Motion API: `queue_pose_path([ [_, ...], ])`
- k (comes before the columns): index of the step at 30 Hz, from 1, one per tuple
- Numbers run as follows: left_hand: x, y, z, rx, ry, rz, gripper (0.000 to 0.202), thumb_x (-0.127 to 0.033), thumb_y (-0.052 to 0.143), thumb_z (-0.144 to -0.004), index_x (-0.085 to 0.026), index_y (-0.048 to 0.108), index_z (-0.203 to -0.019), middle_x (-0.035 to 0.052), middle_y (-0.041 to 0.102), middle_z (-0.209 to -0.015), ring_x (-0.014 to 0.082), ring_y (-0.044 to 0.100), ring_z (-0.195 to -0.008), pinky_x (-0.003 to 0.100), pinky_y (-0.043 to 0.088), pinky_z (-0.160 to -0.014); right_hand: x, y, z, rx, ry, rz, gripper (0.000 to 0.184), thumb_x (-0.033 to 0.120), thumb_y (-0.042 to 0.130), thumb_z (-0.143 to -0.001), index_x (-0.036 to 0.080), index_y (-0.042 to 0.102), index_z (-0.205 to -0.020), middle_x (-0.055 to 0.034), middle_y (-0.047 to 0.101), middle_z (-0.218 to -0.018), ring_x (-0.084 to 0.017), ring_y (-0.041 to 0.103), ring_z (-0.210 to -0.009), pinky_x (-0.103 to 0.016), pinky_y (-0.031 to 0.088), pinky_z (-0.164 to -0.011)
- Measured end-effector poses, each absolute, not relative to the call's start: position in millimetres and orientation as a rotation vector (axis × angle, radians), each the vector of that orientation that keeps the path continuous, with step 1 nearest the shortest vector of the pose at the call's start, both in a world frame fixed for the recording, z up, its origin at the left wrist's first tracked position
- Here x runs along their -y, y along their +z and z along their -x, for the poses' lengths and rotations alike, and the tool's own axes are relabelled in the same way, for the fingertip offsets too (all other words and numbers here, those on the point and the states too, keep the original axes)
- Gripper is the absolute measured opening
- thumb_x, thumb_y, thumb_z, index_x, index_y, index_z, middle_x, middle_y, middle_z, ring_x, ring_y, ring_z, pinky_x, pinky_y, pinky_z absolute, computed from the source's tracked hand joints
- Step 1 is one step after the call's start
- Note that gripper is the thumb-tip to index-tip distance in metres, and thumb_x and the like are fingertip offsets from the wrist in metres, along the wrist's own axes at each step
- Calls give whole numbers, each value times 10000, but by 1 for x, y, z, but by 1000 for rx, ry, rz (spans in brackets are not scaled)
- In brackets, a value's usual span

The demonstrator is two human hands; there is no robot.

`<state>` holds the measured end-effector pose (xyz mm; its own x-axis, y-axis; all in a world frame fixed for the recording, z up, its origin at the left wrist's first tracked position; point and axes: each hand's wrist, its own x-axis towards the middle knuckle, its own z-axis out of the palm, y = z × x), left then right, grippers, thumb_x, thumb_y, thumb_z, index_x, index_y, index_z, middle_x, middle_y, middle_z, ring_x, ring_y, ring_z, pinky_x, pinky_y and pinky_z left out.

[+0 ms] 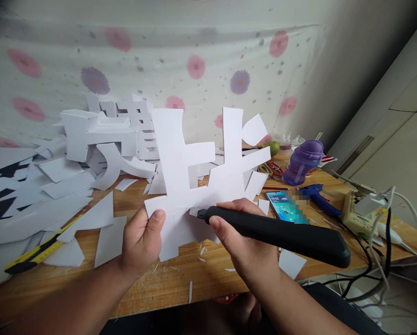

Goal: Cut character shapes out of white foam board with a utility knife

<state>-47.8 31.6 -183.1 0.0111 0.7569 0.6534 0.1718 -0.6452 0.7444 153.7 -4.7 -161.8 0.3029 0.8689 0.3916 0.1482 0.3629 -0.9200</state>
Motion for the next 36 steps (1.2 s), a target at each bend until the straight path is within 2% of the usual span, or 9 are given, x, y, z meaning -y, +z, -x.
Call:
queue_pose_path([
  [6,-39,-184,50,-980,1679,-1519,275,-437,605,-896,-171,663,-857,-18,596,-669,115,532,-633,215,449,-620,8,-143,-154,1044,919,784,195,404,801,-659,247,717,-735,-10,709,-656,-179,632,-551,-302,525,-532],
  [8,-45,-180,51,-976,1680,-1360,311,-470,596,-894,-168,654,-938,22,657,-792,151,606,-746,244,488,-688,15,-137,-157,1045,992,632,183,408,782,-678,246,729,-743,-2,701,-645,-173,643,-567,-346,572,-673],
  [11,-55,-171,52,-923,1668,-1149,424,-521,629,-847,-161,618,-1070,87,699,-964,220,664,-890,314,531,-760,28,-136,-166,1125,1000,599,220,431,745,-710,227,742,-792,-26,698,-673,-208,689,-688,-411,555,-866],
  [17,-57,-157,54,-793,1594,-968,584,-452,821,-646,-151,578,-1084,106,720,-970,256,700,-826,376,565,-718,50,-150,-188,1088,888,729,255,456,735,-692,215,756,-772,-67,683,-663,-286,720,-773,-322,578,-623],
  [21,-47,-157,60,-791,1534,-985,445,-392,767,-741,-138,595,-1064,78,713,-913,213,696,-783,385,573,-716,65,-163,-213,949,885,788,295,471,764,-635,228,763,-803,-95,699,-707,-325,715,-778,-313,539,-498],
  [27,-24,-161,85,-982,1703,-1134,376,-406,650,-851,-138,581,-1105,58,703,-900,177,686,-731,362,575,-697,86,-158,-244,659,775,842,235,425,743,-603,247,739,-757,-43,670,-676,-181,629,-580,-271,524,-489],
  [30,-9,-161,104,-1113,1900,-1325,374,-410,635,-858,-159,569,-1127,57,705,-952,182,688,-745,338,569,-682,97,-148,-246,615,729,821,201,425,719,-592,254,732,-696,-34,641,-602,-175,595,-528,-304,532,-503],
  [33,9,-162,119,-1232,2042,-1677,262,-330,716,-797,-177,645,-997,39,715,-887,213,689,-819,302,553,-718,113,-148,-246,632,715,814,226,435,725,-563,246,728,-688,-23,640,-576,-168,587,-516,-300,519,-485],
  [36,21,-165,124,-1135,1903,-2230,137,-228,730,-775,-208,703,-908,46,733,-863,219,696,-844,326,556,-796,133,-155,-249,644,694,834,229,420,721,-586,242,733,-729,-31,665,-592,-170,603,-514,-307,516,-493],
])
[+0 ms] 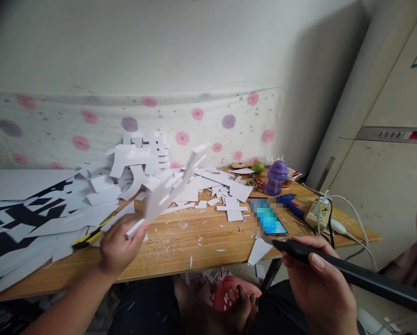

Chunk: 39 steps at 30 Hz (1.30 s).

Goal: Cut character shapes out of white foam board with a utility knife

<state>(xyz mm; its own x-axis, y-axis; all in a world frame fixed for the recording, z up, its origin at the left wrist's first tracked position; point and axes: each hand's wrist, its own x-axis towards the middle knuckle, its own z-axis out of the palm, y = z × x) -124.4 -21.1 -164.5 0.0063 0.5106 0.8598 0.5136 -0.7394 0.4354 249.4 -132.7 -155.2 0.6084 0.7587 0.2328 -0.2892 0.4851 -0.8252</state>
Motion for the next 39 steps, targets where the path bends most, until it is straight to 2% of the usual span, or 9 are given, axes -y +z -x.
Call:
queue_pose_path([
  [4,19,-172,117,680,-1363,2545,134,-243,588,-902,-184,689,-968,53,729,-909,182,687,-847,350,573,-768,158,-162,-263,578,619,820,173,400,713,-622,271,735,-735,-28,638,-515,-165,579,-468,-427,578,-668],
  [6,16,-177,111,556,-1182,2586,161,-242,536,-942,-162,666,-992,48,708,-915,166,668,-822,335,563,-731,169,-166,-270,542,579,840,168,362,740,-606,283,738,-754,-9,605,-481,-153,557,-482,-415,587,-702],
  [10,22,-188,98,582,-927,2613,134,-166,522,-943,-160,638,-1010,37,673,-953,155,635,-824,333,537,-747,180,-176,-273,594,519,900,289,316,772,-598,282,746,-885,6,589,-515,-148,543,-534,-366,591,-667],
  [14,44,-203,87,793,-739,2694,136,-191,626,-879,-164,635,-1012,50,674,-960,202,631,-870,373,526,-786,178,-187,-264,646,579,1005,202,342,730,-694,335,756,-894,-38,574,-557,-182,560,-550,-418,575,-677],
  [19,66,-221,95,1181,-650,2731,842,-439,893,-572,-198,519,-1287,155,568,-1317,358,516,-1214,487,456,-999,171,-204,-244,646,733,1120,331,372,806,-609,279,736,-919,6,645,-579,-162,620,-575,-355,606,-697],
  [21,67,-226,108,1304,-644,2711,950,-492,895,-537,-202,474,-1338,179,491,-1406,401,441,-1294,541,402,-1052,170,-215,-233,653,816,1219,358,376,805,-633,259,732,-963,-19,687,-650,-183,676,-682,-280,594,-685],
  [26,58,-228,138,1455,-673,2697,674,-427,791,-725,-202,509,-1294,136,589,-1304,334,520,-1225,500,437,-1032,165,-240,-203,669,962,1263,318,373,773,-703,267,722,-998,-21,683,-683,-197,684,-722,-260,577,-665],
  [30,54,-226,139,1450,-701,2736,474,-337,788,-746,-198,593,-1155,92,663,-1151,286,595,-1082,449,485,-963,157,-245,-192,680,1022,1193,289,359,722,-762,280,708,-1039,-15,675,-708,-205,674,-756,-309,569,-726],
  [39,61,-225,132,1396,-758,2727,522,-295,869,-649,-190,606,-1087,82,644,-1040,284,607,-978,441,546,-827,154,-250,-190,653,1053,1156,305,365,776,-710,255,738,-992,-32,685,-745,-160,627,-648,-241,553,-605],
])
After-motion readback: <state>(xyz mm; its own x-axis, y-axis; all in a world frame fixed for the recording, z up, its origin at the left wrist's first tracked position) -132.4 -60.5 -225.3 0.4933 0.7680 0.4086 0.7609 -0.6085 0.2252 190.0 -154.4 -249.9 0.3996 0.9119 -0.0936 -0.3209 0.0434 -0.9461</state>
